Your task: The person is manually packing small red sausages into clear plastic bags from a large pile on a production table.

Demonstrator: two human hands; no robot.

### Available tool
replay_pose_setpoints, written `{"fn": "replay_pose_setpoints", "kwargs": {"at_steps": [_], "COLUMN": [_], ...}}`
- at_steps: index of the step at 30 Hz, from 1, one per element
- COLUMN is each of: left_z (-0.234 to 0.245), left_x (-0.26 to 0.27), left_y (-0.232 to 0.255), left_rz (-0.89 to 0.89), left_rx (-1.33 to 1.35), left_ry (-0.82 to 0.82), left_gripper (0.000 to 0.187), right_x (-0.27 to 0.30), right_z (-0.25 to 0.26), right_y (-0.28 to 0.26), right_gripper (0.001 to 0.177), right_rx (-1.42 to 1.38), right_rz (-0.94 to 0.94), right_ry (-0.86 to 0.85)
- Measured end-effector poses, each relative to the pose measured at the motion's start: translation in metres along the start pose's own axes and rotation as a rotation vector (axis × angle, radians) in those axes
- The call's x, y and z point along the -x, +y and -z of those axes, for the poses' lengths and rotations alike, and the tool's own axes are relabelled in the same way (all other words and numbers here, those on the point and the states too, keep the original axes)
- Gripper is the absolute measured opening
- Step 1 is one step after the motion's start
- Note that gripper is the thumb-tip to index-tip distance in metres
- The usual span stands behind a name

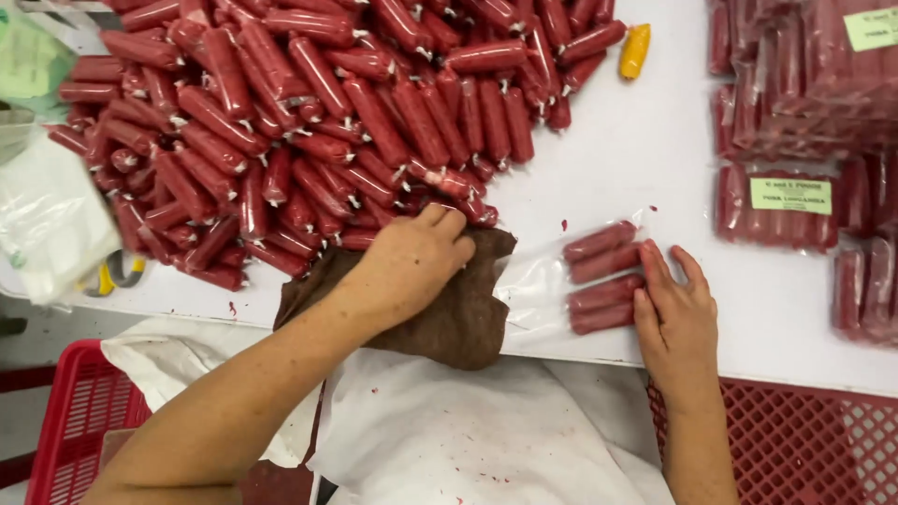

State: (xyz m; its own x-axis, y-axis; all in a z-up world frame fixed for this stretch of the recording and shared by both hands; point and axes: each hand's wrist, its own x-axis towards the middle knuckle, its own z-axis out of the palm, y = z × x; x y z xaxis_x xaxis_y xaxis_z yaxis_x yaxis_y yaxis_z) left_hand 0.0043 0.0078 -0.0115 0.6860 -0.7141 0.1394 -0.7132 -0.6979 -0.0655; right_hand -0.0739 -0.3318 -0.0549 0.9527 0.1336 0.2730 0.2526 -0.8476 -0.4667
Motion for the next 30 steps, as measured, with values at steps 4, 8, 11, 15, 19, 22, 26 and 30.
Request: {"fn": "replay_pose_setpoints", "kwargs": {"at_steps": [4, 8, 11, 15, 19, 22, 26, 30], "left_z": [0.021, 0.035, 0.008, -0.022, -0.051, -0.065, -0.042, -0.026], "left_x": [0.021, 0.048, 0.057, 0.041, 0.015, 0.006, -0.012, -0.043], "left_y": [-0.007, 0.019, 0.049, 0.08, 0.105, 0.113, 0.117, 0.125], "left_rz": [0.039, 0.407, 0.694, 1.013, 0.978, 0.884, 0.793, 0.508], "left_rx": [-0.092, 0.406, 1.19, 1.806, 1.771, 1.615, 1.491, 1.229], "left_ry": [0.247, 0.274, 0.358, 0.335, 0.339, 0.325, 0.285, 0.295], "left_gripper": [0.016, 0.033, 0.037, 0.035, 0.038, 0.036, 0.034, 0.03], "right_x": [0.002, -0.002, -0.002, 0.0, -0.001, 0.001, 0.002, -0.001], "right_z": [-0.01, -0.008, -0.009, -0.011, -0.006, -0.005, -0.002, 0.0], "right_y": [0.019, 0.013, 0.015, 0.018, 0.011, 0.011, 0.011, 0.011], "right_gripper": [0.051, 0.057, 0.057, 0.056, 0.059, 0.058, 0.06, 0.06], "right_rx": [0.056, 0.043, 0.057, 0.06, 0.041, 0.02, -0.031, -0.083], "right_rz": [0.041, 0.022, -0.008, 0.002, -0.028, -0.043, -0.073, -0.056], "right_ry": [0.002, -0.036, -0.076, -0.068, -0.088, -0.08, -0.097, -0.086]}}
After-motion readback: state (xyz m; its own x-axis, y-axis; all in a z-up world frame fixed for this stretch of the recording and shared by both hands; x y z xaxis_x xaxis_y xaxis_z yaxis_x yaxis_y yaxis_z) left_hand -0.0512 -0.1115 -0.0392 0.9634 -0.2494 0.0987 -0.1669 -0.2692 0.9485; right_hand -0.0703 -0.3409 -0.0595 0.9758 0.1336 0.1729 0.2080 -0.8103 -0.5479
